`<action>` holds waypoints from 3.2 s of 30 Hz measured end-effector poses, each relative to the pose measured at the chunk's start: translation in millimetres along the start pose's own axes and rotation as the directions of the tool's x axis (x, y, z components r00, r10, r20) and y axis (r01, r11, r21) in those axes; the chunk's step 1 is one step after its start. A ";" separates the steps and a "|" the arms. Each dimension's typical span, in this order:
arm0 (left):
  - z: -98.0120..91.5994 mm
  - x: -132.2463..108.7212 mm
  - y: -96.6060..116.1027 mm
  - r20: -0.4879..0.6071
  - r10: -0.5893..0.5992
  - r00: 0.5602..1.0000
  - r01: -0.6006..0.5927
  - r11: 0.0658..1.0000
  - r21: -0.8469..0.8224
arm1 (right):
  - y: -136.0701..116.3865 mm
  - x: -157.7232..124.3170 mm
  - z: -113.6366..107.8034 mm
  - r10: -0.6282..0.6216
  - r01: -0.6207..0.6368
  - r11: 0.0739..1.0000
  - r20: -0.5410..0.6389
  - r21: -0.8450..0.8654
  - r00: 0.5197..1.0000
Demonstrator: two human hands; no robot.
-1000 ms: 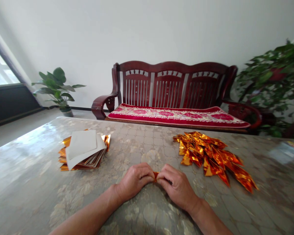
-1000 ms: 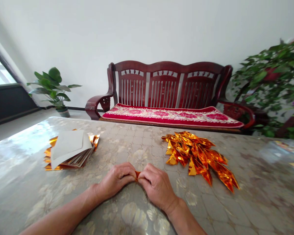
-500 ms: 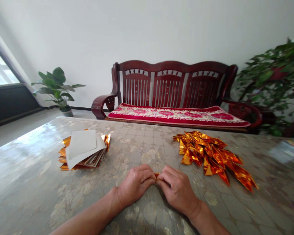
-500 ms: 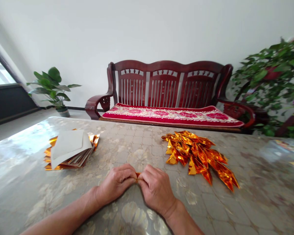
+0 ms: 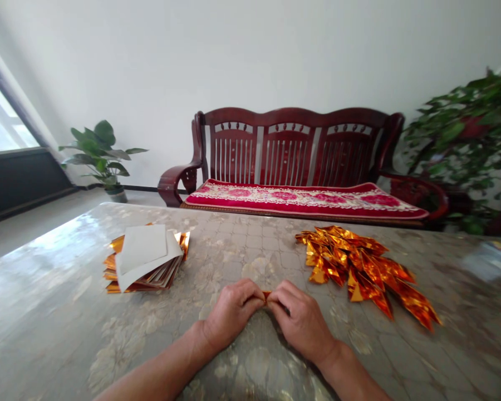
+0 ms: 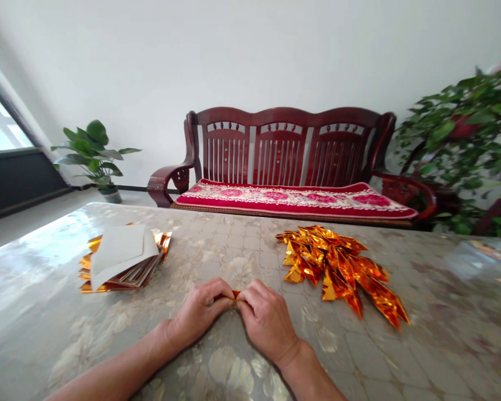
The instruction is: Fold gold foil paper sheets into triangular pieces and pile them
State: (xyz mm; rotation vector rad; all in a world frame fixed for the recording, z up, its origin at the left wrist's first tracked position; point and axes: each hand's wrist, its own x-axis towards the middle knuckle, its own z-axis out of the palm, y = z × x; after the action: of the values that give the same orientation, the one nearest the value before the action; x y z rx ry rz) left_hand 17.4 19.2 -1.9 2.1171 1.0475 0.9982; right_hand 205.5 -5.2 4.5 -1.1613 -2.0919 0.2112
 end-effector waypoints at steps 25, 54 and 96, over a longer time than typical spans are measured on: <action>-7.6 -1.4 -9.5 -0.102 0.186 0.977 -0.182 0.982 0.042 | 3.0 -3.0 7.1 -0.046 0.084 0.967 -0.159 0.240 0.986; -8.9 1.5 0.7 -0.083 0.082 0.993 -0.092 0.987 -0.133 | 2.2 1.0 -3.0 -0.024 0.074 0.887 -0.114 0.456 0.993; -2.8 -1.8 2.4 -0.188 -0.120 0.975 0.098 0.988 -0.122 | 1.5 -7.6 5.2 0.203 -0.174 0.940 -0.073 0.294 0.976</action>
State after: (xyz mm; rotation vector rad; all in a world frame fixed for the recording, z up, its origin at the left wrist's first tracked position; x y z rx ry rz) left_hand 15.4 16.8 0.8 1.8799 1.1595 1.1998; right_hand 205.6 -9.3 -3.9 -1.1674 -1.7896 0.5177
